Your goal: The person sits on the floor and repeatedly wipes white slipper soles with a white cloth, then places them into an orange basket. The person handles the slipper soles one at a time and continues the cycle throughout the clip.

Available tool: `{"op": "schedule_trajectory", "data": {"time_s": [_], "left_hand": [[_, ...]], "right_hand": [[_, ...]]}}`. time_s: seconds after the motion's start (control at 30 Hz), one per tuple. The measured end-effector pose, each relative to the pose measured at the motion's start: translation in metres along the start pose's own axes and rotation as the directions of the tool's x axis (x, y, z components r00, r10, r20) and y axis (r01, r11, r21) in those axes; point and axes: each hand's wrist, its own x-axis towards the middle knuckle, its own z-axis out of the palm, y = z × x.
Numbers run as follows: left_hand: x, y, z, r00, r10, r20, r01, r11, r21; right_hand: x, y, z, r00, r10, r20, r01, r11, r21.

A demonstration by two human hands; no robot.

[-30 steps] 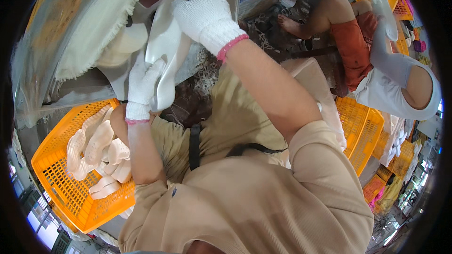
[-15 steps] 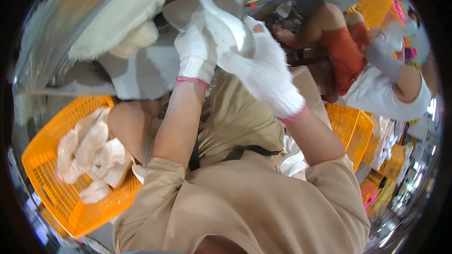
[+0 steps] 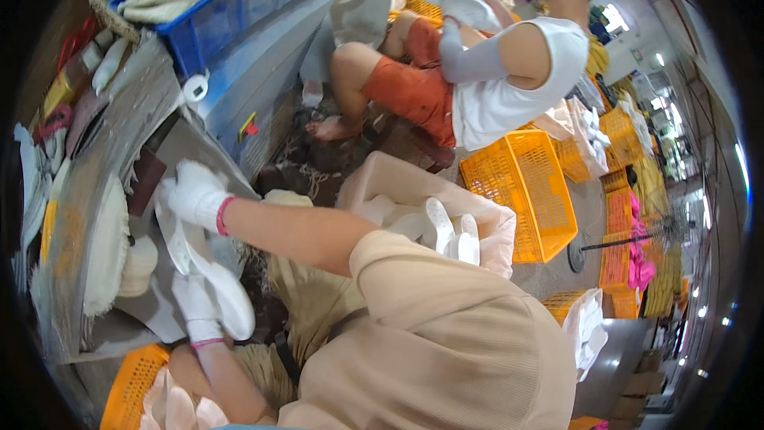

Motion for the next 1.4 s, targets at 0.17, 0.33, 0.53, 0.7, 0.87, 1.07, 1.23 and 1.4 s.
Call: {"op": "schedule_trajectory", "data": {"time_s": [0.17,0.33,0.53,0.7,0.87,1.07,1.23,1.4], "left_hand": [[0.049,0.02,0.056,0.992,0.027,0.12,-0.004,0.984,-0.18],[0.022,0.026,0.057,0.888,-0.198,0.414,0.308,0.926,-0.218],[-0.031,0.023,0.019,0.978,-0.027,0.206,0.198,0.414,-0.889],[0.017,0.037,0.006,0.993,0.048,-0.111,-0.112,0.708,-0.698],[0.03,0.029,-0.001,0.973,-0.09,0.211,0.197,0.799,-0.569],[0.016,0.031,-0.017,0.995,0.072,0.066,-0.001,0.683,-0.731],[0.014,0.011,-0.019,0.855,0.507,-0.103,-0.423,0.8,0.426],[0.016,-0.002,-0.023,0.865,0.487,0.121,-0.495,0.788,0.367]], "right_hand": [[-0.085,0.011,-0.037,0.834,-0.484,0.265,0.551,0.701,-0.453],[-0.099,0.042,-0.055,0.593,-0.604,0.533,0.759,0.2,-0.619],[-0.161,0.035,0.003,0.593,-0.706,0.388,0.802,0.475,-0.362],[-0.107,0.01,0.052,0.64,-0.641,0.423,0.752,0.41,-0.516],[-0.112,0.003,0.054,0.713,-0.64,0.286,0.687,0.556,-0.468],[-0.095,-0.006,0.077,0.778,-0.558,0.288,0.626,0.66,-0.414],[-0.099,0.0,0.08,0.834,-0.539,0.118,0.547,0.782,-0.298],[-0.104,0.001,0.084,0.854,-0.518,0.053,0.512,0.815,-0.271]]}}
